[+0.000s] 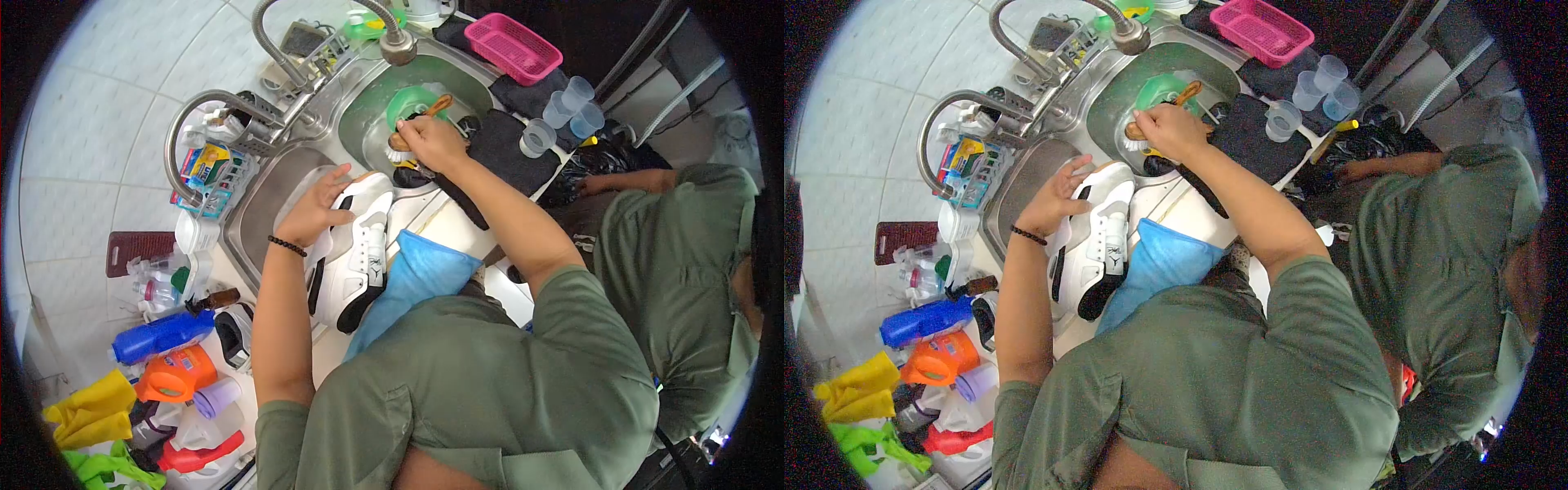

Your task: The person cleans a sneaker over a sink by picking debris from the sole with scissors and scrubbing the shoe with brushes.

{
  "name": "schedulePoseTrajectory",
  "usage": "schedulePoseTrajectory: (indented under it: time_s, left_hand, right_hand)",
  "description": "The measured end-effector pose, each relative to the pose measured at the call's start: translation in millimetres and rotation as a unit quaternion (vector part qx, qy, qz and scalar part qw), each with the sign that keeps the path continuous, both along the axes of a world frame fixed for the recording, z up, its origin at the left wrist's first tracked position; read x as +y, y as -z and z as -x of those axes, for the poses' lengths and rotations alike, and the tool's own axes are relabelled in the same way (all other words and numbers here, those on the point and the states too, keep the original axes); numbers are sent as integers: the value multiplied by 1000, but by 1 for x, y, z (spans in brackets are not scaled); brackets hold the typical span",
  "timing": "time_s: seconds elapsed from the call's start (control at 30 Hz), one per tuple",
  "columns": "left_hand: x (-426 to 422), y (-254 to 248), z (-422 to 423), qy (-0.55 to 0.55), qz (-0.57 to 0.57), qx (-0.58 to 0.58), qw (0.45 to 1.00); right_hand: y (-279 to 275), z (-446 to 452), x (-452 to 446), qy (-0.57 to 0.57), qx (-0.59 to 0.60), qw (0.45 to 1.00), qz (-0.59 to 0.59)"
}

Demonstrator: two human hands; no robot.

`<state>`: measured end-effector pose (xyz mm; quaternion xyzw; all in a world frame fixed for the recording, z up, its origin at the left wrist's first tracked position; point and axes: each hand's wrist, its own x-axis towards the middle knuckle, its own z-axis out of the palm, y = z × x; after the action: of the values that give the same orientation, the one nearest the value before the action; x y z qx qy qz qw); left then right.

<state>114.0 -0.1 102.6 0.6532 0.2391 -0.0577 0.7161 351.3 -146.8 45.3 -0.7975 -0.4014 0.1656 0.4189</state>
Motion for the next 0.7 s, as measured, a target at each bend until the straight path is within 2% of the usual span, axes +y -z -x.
schedulePoseTrajectory:
  time_s: [0.07,0.17,0.23,0.27,0.33,0.37,0.43,0.47,0.53,0.57,0.67,0.7]
  left_hand:
    - [-3,-4,3,-2,-42,6,999]
    - [-4,-9,4,37,-163,88,982]
    - [-21,-9,5,-23,-125,72,989]
    - [-26,-9,7,-53,-107,65,991]
    - [-6,34,23,-30,-234,126,964]
    - [1,49,29,-20,-294,157,943]
    - [-17,23,24,-28,-271,129,954]
    - [-26,12,20,-33,-260,115,958]
    - [-33,10,20,-36,-284,124,950]
    - [-34,9,18,-33,-294,129,947]
    - [-30,11,12,-24,-315,137,939]
    - [-30,13,13,-22,-319,140,937]
  right_hand:
    - [4,-6,6,0,21,1000,9]
    - [-2,2,18,-8,47,999,-14]
    - [-23,22,30,-62,60,994,-67]
    - [-41,38,31,-102,10,993,-64]
    - [-68,61,31,-179,-92,978,-58]
    - [-63,61,34,-190,-95,976,-50]
    - [-30,56,41,-214,-101,971,-33]
    - [-1,32,53,-207,-151,965,62]
    - [-11,0,46,-214,-198,931,219]
    - [-17,3,46,-173,-161,956,175]
    - [-46,57,42,-239,-82,967,-23]
    - [-32,66,43,-265,-140,953,-34]
